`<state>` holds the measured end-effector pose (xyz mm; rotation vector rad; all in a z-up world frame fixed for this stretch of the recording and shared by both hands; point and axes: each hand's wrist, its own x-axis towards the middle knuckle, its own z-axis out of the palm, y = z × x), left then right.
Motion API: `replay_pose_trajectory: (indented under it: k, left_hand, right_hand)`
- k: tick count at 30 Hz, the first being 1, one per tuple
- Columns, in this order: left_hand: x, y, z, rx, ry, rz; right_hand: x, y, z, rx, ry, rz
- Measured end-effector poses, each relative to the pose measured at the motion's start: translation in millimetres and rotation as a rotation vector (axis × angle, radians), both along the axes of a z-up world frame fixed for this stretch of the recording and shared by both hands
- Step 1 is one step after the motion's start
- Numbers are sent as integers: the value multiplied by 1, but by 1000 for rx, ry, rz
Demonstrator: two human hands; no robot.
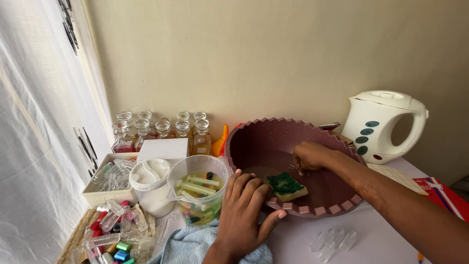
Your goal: Cleaning and washing small glass perfume vials using a sponge and a bowl of water on a workspace.
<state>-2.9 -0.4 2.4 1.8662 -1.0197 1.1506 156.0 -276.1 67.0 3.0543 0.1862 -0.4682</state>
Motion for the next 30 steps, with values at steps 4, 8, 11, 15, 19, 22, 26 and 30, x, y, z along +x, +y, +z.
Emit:
replay_pose_trajectory:
  k: [4, 8, 11, 15, 19, 22, 26, 30]
  left_hand:
    - [5, 1, 4, 0, -23, 3]
    - [1, 0, 3, -9, -17, 3]
    - [1, 1, 5, -5, -24, -14]
    - [1, 2, 4, -18, -16, -23]
    - [0, 1, 4, -14, 0, -5]
    - [1, 1, 3, -11, -5, 1]
    - [2, 0, 2, 4, 3, 6]
    - [3, 0, 0, 3, 1, 7]
  right_hand:
    - [17, -15, -6, -196, -57, 88]
    - [10, -14, -8, -222, -27, 76]
    - [13, -15, -12, -204, -16, 77]
    - [12, -11, -11, -163, 2, 59]
    - [16, -18, -17, -197, 9, 87]
    - [14, -17, -16, -178, 15, 64]
    - [9, -13, -3, -65, -25, -4]
    - [-1, -17, 8, 187, -82, 38]
